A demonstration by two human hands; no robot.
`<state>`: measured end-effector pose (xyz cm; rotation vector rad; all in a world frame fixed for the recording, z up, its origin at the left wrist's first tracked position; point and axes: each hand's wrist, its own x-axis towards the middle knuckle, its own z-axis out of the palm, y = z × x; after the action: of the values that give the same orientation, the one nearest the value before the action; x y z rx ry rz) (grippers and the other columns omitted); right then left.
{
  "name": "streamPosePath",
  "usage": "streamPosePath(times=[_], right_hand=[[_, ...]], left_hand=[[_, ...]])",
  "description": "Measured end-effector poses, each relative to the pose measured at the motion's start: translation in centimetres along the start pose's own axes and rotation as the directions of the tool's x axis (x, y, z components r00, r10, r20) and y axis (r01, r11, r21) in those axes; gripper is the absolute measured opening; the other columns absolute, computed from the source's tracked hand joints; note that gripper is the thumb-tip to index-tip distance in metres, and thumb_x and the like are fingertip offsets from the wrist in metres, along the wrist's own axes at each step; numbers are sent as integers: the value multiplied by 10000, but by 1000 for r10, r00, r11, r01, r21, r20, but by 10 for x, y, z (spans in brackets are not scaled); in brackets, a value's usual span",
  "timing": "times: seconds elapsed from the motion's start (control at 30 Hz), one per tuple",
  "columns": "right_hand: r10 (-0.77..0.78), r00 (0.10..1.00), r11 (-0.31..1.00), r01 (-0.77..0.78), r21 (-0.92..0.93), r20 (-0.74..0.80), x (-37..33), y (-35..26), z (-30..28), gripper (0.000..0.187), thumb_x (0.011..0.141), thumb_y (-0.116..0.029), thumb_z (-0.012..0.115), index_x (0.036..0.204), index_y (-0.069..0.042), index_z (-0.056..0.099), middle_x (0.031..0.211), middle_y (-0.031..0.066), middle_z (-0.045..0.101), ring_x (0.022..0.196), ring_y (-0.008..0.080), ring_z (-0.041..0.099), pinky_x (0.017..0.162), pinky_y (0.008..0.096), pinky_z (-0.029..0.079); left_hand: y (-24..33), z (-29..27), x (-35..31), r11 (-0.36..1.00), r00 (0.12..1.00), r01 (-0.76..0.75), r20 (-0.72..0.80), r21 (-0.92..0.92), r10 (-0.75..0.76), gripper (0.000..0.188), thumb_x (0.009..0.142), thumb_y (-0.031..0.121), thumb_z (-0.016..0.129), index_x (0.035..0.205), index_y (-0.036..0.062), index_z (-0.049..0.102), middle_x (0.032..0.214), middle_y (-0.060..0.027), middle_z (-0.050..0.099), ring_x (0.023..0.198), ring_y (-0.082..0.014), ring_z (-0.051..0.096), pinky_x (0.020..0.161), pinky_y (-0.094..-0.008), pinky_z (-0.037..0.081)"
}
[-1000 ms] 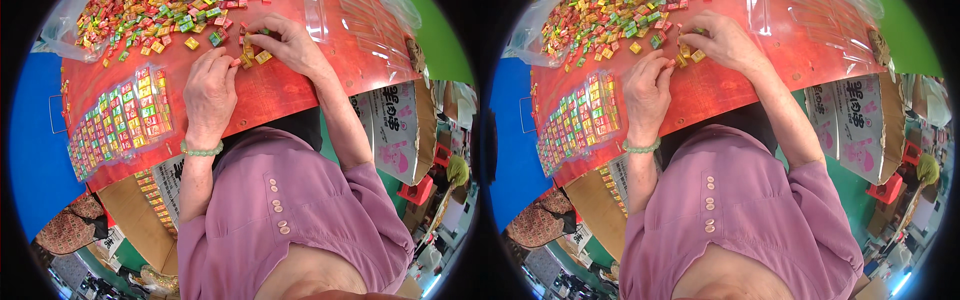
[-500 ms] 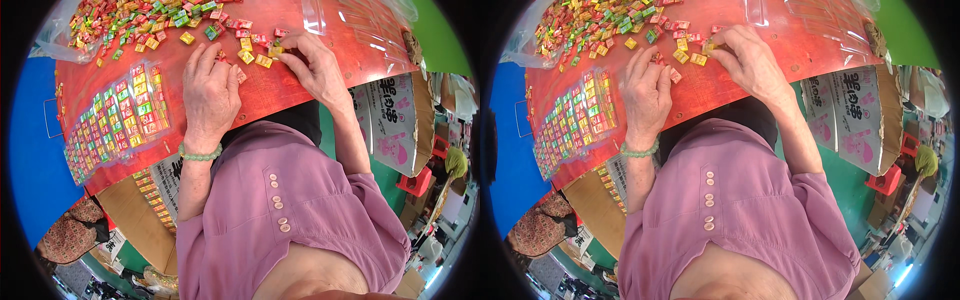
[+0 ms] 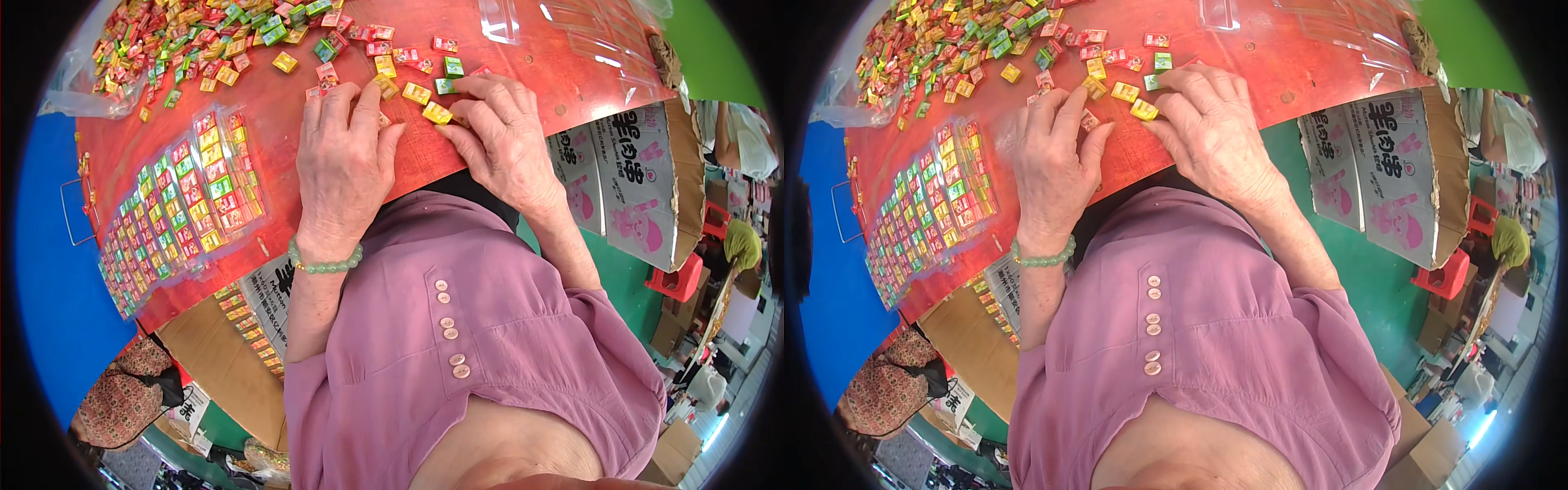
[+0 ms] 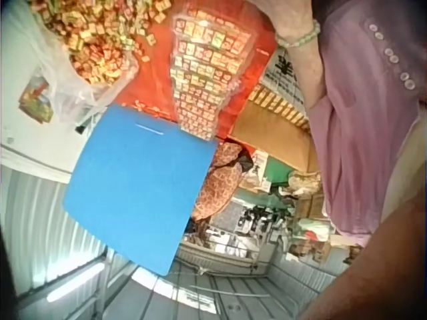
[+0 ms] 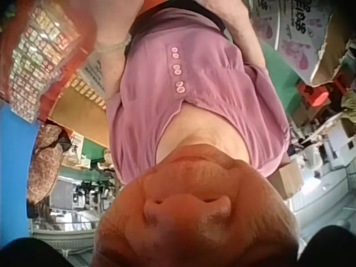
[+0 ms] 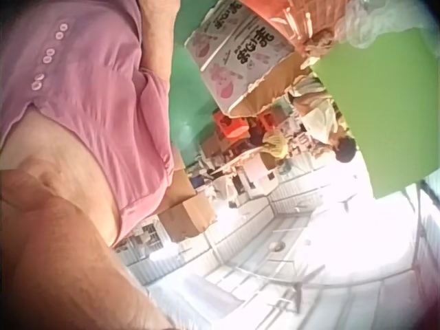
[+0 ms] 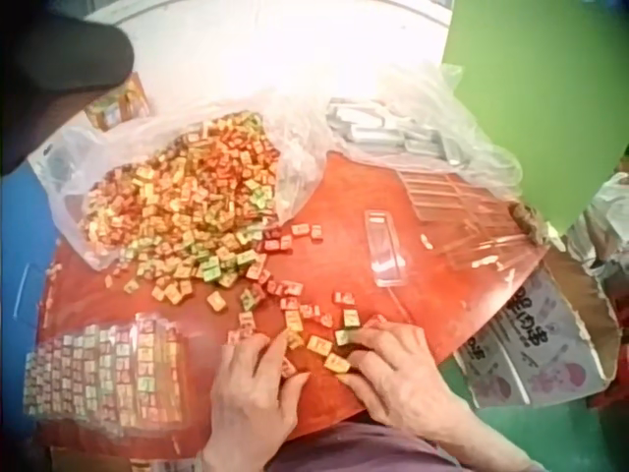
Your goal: Packing small wrapped items into plastic trays at a workstation.
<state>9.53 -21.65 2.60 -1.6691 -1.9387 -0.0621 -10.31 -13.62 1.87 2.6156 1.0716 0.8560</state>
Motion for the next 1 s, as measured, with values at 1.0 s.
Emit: streamPosePath(times=[1.0], right_hand=[[332, 932, 943, -322, 90, -143, -13, 28, -19, 122, 840, -87, 796, 906, -13, 725, 1189, 126, 712, 1049, 267, 658, 907, 372, 514]], left_hand=[[8, 5, 1, 999, 999, -21, 23, -34, 22, 329, 855, 69, 745, 1157, -11, 640, 1097, -134, 617, 991, -321, 601, 890, -418, 520]])
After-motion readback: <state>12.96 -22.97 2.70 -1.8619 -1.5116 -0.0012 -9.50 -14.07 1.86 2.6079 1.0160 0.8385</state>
